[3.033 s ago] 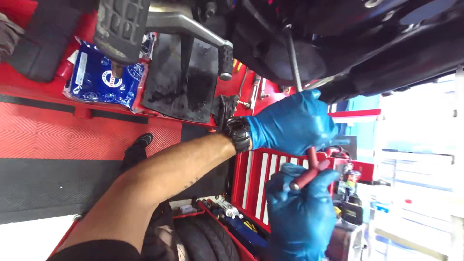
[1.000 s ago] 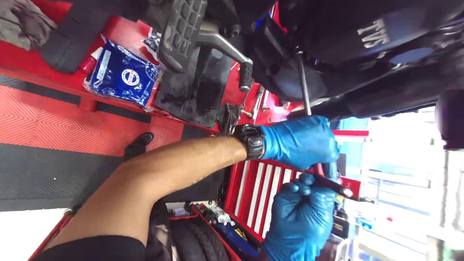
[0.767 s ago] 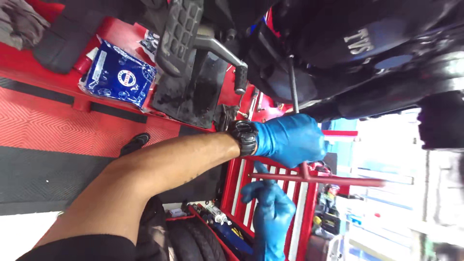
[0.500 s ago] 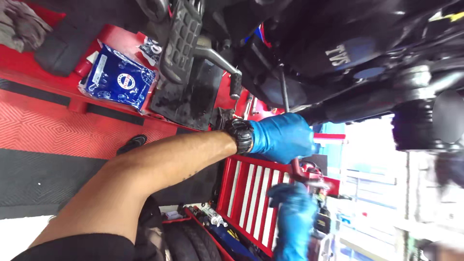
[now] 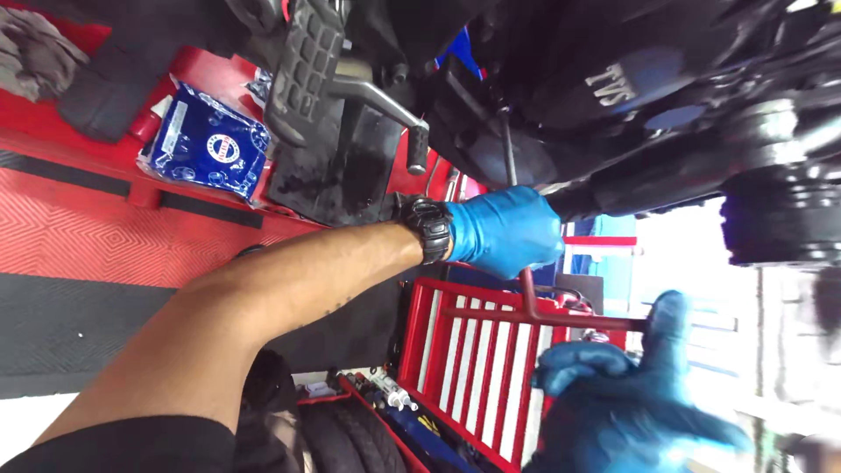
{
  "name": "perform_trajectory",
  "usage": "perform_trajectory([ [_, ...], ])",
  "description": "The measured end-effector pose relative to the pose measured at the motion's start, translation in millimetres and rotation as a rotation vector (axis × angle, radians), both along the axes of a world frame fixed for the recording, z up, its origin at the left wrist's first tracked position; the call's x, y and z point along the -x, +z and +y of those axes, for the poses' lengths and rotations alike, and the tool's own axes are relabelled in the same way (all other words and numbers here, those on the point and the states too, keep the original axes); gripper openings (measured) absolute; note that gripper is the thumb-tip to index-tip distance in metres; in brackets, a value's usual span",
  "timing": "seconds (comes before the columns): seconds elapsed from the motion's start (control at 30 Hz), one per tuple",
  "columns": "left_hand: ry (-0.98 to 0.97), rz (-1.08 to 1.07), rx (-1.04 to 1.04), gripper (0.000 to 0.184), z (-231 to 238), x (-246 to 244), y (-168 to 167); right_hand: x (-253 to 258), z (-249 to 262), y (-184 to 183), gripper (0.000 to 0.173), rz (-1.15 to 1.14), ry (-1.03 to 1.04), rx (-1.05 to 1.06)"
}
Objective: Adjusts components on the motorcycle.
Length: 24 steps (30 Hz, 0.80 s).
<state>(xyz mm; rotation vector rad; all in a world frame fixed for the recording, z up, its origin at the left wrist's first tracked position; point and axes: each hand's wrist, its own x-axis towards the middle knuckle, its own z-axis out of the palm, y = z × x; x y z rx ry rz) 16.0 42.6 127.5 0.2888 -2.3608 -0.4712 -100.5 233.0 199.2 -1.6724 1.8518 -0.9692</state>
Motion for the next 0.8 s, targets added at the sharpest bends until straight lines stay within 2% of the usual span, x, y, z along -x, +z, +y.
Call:
perform_trajectory([
  [0.07, -0.013, -0.007, 0.016, 0.021, -10, 2, 2, 24, 6, -31, 0.061, 0.086, -0.045, -0.045],
  [0.13, 0.006, -0.053, -0.003, 0.021, -9, -2, 9, 5, 22, -61, 0.061, 0.045, 0.125, -0.109],
  [0.17, 0.021, -0.067, -0.014, 0.022, -7, -4, 9, -13, 23, -57, 0.065, -0.001, 0.211, -0.125],
  [0.23, 0.01, -0.062, 0.0, 0.021, -9, 2, 2, -23, 10, -29, 0.058, -0.037, 0.174, -0.046],
  [0.27, -0.004, -0.055, 0.012, 0.02, -11, 4, 0, -10, 4, -21, 0.07, 0.016, 0.136, 0.007],
  [0.3, -0.014, -0.046, 0.015, 0.018, -15, 3, -2, 4, 0, -24, 0.077, 0.06, 0.078, 0.026],
  [0.37, -0.006, -0.026, 0.024, 0.019, -18, 1, -4, 15, 8, -49, 0.069, 0.048, 0.005, -0.074],
  [0.43, 0.013, -0.019, 0.027, 0.023, -18, 1, -4, -4, 17, -61, 0.073, -0.056, 0.116, -0.163],
  [0.53, 0.024, -0.054, -0.005, 0.024, -19, 2, 4, -21, 4, -19, 0.073, -0.15, 0.161, -0.052],
  [0.57, 0.026, -0.078, -0.008, 0.023, -21, 1, 5, -18, -1, -3, 0.07, -0.058, 0.13, 0.064],
  [0.63, 0.014, -0.093, 0.007, 0.024, -21, -2, 2, 0, -7, 12, 0.066, 0.372, 0.033, 0.279],
  [0.7, 0.003, -0.082, 0.015, 0.024, -22, -4, 3, 17, -7, 4, 0.065, 0.747, -0.025, 0.259],
  [0.73, 0.006, -0.082, 0.006, 0.023, -21, -5, 5, 16, -5, -3, 0.068, 0.833, -0.014, 0.203],
  [0.8, 0.02, -0.086, 0.003, 0.024, -23, -4, 9, 7, -6, -17, 0.07, 0.77, 0.022, 0.194],
])
